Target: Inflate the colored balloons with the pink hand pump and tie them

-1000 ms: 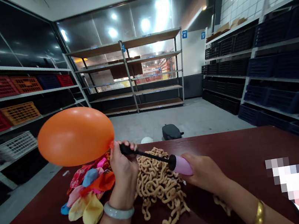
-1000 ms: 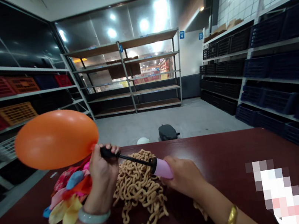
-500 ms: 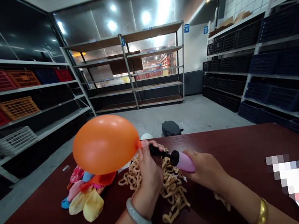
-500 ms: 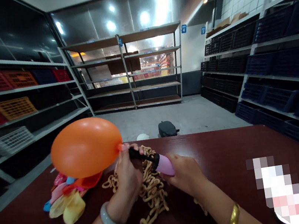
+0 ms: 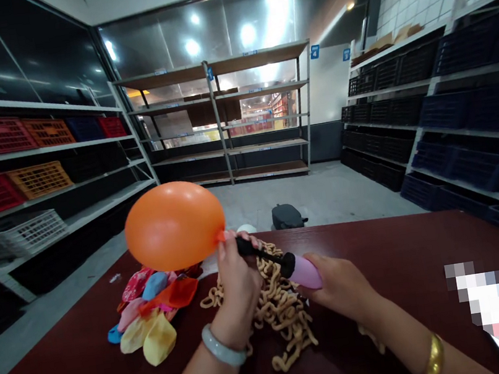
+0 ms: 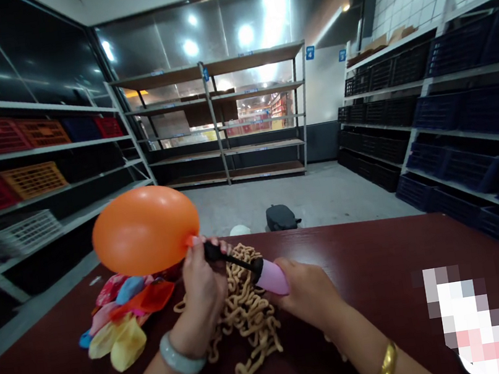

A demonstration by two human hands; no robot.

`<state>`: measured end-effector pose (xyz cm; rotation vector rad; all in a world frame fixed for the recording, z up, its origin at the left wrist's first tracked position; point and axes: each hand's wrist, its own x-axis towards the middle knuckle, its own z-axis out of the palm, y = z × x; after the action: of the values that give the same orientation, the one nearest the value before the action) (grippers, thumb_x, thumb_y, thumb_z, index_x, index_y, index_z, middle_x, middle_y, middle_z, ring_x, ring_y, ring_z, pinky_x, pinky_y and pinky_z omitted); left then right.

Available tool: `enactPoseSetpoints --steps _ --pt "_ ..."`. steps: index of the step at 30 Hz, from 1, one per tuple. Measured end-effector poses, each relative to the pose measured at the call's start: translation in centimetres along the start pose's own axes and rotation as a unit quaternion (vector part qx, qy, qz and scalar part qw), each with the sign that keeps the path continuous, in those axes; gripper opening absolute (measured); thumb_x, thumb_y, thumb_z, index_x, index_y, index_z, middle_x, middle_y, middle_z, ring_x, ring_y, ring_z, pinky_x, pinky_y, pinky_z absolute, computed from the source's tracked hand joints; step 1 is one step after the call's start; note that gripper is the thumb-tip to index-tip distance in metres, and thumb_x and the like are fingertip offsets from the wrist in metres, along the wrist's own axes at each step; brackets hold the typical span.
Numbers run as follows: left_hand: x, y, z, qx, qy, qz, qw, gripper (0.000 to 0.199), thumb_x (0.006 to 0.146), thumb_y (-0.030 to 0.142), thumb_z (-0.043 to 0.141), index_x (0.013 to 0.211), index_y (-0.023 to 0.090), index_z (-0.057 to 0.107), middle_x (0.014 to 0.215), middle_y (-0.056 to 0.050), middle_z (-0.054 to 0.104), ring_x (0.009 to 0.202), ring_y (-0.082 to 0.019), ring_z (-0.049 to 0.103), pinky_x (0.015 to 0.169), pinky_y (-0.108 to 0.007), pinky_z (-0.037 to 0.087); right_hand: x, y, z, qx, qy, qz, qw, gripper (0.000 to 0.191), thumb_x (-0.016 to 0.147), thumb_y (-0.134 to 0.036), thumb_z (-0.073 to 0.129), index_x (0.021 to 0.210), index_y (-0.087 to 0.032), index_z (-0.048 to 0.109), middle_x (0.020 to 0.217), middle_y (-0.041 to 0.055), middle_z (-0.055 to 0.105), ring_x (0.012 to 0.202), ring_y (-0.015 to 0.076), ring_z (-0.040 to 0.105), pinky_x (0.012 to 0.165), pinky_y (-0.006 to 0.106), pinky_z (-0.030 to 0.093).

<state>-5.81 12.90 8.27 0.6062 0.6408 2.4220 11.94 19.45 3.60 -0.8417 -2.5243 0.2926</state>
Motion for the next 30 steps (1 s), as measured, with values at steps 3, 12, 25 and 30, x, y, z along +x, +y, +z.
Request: enactPoseSetpoints --steps 3,12,25,30 --pt "2.5 2.0 -1.2 -0.007 0.013 0.028 0.999 0.023 0.085 0.035 0.064 0.081 0.021 0.046 0.067 0.002 0.051 0.055 -0.013 0.051 0.055 -0.026 0.044 0.0 0.4 0.0 -0.018 -0.005 0.004 1.0 0.034 0.08 -0.051 0.063 0.104 -0.027 0.058 0.091 0.002 0.071 0.078 0.0241 0.067 0.061 0.03 0.036" --pt "4.1 3.0 -2.3 -0.024 0.018 0.044 0.999 0.025 0.083 0.038 0.067 0.082 0.021 0.048 0.067 0.002 0.051 0.055 -0.012 0.051 0.057 -0.026 0.045 -0.1 1.5 0.2 -0.057 0.017 -0.016 0.998 0.038 0.081 -0.05 0.06 0.108 -0.024 0.059 0.093 0.005 0.072 0.078 0.0249 0.068 0.062 0.032 0.041" --pt "-3.3 -3.4 0.5 -0.002 -0.047 -0.088 0.995 0.022 0.087 0.038 0.061 0.086 0.021 0.046 0.076 0.002 0.052 0.065 -0.012 0.054 0.068 -0.028 0.047 -0.2 0.4 -0.1 -0.041 0.019 0.001 0.999 0.042 0.081 -0.051 0.062 0.111 -0.023 0.057 0.094 0.0063 0.072 0.079 0.0254 0.068 0.062 0.03 0.041" --pt "-3.1 -2.5 0.6 0.003 -0.053 -0.08 0.995 0.021 0.088 0.036 0.061 0.084 0.021 0.047 0.075 0.002 0.052 0.062 -0.01 0.053 0.065 -0.025 0.046 -0.2 -0.3 0.0 -0.01 0.018 -0.002 1.0 0.04 0.081 -0.053 0.062 0.109 -0.024 0.057 0.091 0.0042 0.072 0.077 0.0237 0.068 0.06 0.029 0.039"
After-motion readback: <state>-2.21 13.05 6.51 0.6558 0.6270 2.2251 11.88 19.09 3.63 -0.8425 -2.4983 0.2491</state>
